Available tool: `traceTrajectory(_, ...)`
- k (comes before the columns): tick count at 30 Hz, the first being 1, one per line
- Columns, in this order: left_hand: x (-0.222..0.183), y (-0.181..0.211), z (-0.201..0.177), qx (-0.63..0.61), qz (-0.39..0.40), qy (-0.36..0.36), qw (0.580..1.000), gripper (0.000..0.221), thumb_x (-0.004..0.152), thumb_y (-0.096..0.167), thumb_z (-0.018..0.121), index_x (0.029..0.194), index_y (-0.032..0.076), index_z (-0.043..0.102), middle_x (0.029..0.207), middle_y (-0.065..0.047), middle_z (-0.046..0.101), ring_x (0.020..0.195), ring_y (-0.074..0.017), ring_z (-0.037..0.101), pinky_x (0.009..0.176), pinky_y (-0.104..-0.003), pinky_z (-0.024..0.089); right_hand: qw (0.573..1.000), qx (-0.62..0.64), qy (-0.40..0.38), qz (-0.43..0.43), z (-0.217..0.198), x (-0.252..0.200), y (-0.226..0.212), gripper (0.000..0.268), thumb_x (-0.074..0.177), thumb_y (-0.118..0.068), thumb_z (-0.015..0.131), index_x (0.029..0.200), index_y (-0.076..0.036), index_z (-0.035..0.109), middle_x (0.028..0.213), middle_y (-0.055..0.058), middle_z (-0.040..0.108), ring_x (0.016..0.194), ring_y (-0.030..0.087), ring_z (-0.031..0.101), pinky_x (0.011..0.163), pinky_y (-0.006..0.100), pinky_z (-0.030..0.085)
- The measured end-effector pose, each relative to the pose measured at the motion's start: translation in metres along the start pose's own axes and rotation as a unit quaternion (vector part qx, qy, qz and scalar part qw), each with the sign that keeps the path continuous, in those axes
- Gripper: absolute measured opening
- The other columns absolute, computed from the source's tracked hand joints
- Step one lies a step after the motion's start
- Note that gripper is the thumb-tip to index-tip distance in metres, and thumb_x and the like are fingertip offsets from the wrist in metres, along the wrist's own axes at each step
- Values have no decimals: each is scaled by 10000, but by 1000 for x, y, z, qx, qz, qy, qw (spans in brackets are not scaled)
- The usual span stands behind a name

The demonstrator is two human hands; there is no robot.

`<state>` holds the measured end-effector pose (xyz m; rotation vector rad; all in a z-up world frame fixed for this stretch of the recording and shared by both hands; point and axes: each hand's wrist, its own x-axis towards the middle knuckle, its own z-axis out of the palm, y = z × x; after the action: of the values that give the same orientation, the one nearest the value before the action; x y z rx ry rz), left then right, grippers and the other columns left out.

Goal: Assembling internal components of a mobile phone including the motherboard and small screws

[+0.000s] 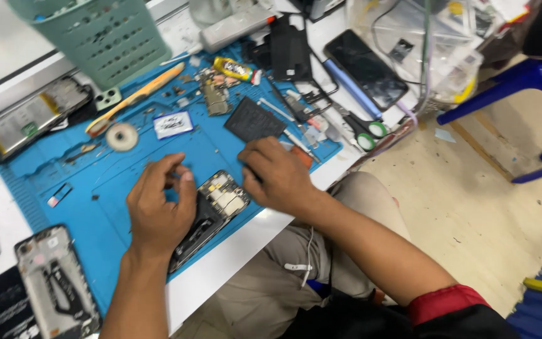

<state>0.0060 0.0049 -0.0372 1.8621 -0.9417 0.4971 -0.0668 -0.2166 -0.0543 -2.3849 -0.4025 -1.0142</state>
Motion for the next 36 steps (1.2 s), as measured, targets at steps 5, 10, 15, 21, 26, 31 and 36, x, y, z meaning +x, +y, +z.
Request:
traceTrajectory(5,3,6,-3,2,-3,19,1000,219,953,10,633,1150,-64,692,840,-149,696,561,-253,622,507,-361,530,993,105,35,42,-11,6,1,175,937,-77,608,1031,-6,736,935,150,688,844,363,690,712,424,576)
traceTrajectory(10,4,8,-4,-13,-12,9,1000,232,970,-2,602,1181,-69,668,860,-166,708,576,-235,632,503,-369,539,981,139,82,103,-16,-3,13,232,895,121,546,1012,42,731,857,138,697,792,331,695,721,402,564)
traceTrajectory(15,3,5,-3,-16,-8,0,1000,228,973,14,608,1182,-51,673,841,-136,706,551,-205,603,491,-334,510,951,225,134,165,-16,-1,9,237,906,152,497,1004,84,701,852,199,681,550,201,619,452,288,503)
traceTrajectory(21,3,9,-3,-16,-13,2,1000,227,981,27,599,1179,-51,675,838,-142,707,555,-210,610,492,-340,517,938,248,166,176,-17,-5,13,196,931,145,491,1022,111,661,951,223,641,672,205,616,498,292,524)
traceTrajectory(26,5,10,-3,-13,-11,-6,1000,228,973,20,603,1184,-32,670,844,-120,704,562,-194,604,491,-332,510,986,139,39,88,-31,3,2,213,888,48,654,1084,17,730,1200,218,563,915,307,553,723,393,475)
traceTrajectory(31,5,9,-4,-6,-9,-11,1000,217,978,28,607,1178,-22,671,848,-112,707,571,-188,608,496,-329,507,995,39,-70,59,-37,14,-14,213,802,-61,777,1012,-29,757,1293,227,567,1145,424,466,994,501,420)
traceTrajectory(36,5,9,-6,6,-15,-11,1000,195,988,53,597,1149,-15,684,812,-96,703,552,-175,595,483,-318,494,993,-7,-85,79,-29,11,-8,118,828,-121,792,903,-41,748,1298,205,582,1196,415,446,1024,495,414)
